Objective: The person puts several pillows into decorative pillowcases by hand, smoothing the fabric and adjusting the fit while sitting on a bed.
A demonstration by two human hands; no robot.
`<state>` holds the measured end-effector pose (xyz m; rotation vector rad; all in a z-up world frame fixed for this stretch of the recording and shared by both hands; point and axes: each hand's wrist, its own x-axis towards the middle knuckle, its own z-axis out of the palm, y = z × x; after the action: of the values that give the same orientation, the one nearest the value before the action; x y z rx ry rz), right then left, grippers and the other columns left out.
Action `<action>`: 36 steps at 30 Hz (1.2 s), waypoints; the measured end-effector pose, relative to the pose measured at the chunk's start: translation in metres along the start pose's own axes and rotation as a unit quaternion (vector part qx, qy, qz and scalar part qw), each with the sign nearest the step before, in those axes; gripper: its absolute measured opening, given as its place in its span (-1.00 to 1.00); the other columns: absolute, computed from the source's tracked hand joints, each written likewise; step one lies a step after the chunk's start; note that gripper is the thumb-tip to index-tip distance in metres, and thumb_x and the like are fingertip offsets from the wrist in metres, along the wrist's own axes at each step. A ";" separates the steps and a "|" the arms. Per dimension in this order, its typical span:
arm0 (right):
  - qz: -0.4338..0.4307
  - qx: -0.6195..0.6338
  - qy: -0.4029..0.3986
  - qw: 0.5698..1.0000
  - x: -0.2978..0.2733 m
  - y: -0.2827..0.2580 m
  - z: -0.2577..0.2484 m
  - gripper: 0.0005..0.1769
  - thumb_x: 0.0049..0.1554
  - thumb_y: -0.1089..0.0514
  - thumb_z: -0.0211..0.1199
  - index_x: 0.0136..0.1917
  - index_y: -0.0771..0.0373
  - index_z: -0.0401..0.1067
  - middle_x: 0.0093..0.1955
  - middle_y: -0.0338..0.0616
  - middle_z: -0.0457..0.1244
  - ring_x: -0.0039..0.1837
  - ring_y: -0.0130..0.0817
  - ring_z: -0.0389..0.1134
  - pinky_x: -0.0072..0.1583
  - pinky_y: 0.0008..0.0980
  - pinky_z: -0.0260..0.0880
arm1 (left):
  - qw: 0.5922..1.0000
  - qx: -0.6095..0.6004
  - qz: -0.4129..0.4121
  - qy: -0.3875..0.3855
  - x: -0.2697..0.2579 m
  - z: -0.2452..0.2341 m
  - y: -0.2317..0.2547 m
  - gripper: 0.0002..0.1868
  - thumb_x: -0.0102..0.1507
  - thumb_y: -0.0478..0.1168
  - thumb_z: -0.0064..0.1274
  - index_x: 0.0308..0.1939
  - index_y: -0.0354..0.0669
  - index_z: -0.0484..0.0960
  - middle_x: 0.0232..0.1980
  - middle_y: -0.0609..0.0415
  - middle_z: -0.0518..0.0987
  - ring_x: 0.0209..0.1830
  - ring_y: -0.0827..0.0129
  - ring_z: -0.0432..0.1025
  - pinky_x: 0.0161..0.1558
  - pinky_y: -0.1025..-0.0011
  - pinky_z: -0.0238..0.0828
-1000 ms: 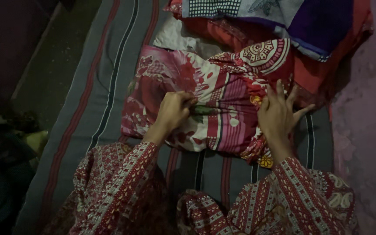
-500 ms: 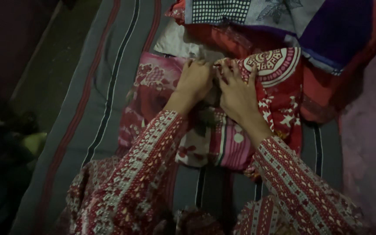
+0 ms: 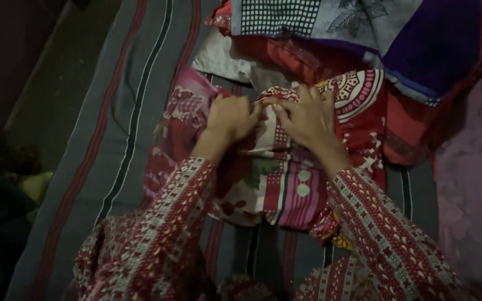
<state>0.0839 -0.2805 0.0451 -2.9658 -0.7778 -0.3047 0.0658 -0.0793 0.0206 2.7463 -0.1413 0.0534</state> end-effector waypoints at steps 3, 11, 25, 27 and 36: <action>0.016 0.042 0.042 0.998 -0.003 0.018 0.003 -0.53 0.33 -0.27 0.00 0.05 -0.06 0.66 0.08 0.05 0.27 0.22 -0.06 0.27 0.36 0.18 0.05 | 0.996 -0.067 0.037 0.039 -0.024 -0.018 0.002 -0.47 0.28 0.15 -0.16 -0.40 -0.15 0.74 -0.35 -0.20 0.66 -0.28 -0.09 0.57 -0.01 0.00 0.41; 0.059 -0.148 0.131 0.979 -0.033 0.081 -0.014 -0.58 0.36 -0.04 0.05 -0.19 0.18 0.55 -0.02 -0.07 0.32 0.11 -0.14 0.29 0.17 0.05 0.15 | 0.990 -0.097 0.082 0.064 -0.058 -0.040 0.002 -0.50 0.30 0.14 -0.11 -0.35 -0.17 0.73 -0.41 -0.23 0.63 -0.32 -0.13 0.55 -0.17 -0.04 0.44; 0.001 0.031 -0.032 0.999 0.023 -0.012 -0.028 -0.64 0.17 -0.17 0.08 0.05 -0.14 0.65 0.26 -0.01 0.28 0.42 -0.07 0.16 0.45 0.30 -0.16 | 0.991 -0.015 0.102 0.080 -0.080 -0.024 0.018 -0.48 0.31 0.13 -0.13 -0.52 -0.08 0.73 -0.49 -0.15 0.62 -0.45 0.00 0.54 -0.05 0.08 0.42; -0.003 -0.011 -0.168 0.986 0.024 -0.030 -0.026 -0.56 0.17 -0.22 -0.01 0.17 -0.28 0.59 0.37 -0.11 0.25 0.54 -0.12 0.07 0.49 0.34 -0.33 | 0.983 0.008 0.148 0.108 -0.076 -0.024 0.015 -0.50 0.31 0.11 -0.12 -0.50 -0.10 0.72 -0.48 -0.13 0.63 -0.44 -0.04 0.54 -0.08 0.04 0.41; 0.060 -0.070 -0.307 0.947 0.028 0.002 -0.009 -0.37 0.26 -0.36 -0.40 0.50 -0.45 0.19 0.66 -0.22 -0.13 0.66 -0.05 -0.23 0.49 0.35 -0.81 | 0.994 -0.076 0.042 0.072 -0.074 -0.027 0.008 -0.52 0.29 0.16 -0.12 -0.35 -0.03 0.78 -0.44 -0.18 0.63 -0.38 -0.07 0.57 -0.18 0.03 0.47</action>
<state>0.1070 -0.2700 0.0591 -3.2433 -0.6219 0.6286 -0.0095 -0.0691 0.0442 2.5727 -0.2120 0.2529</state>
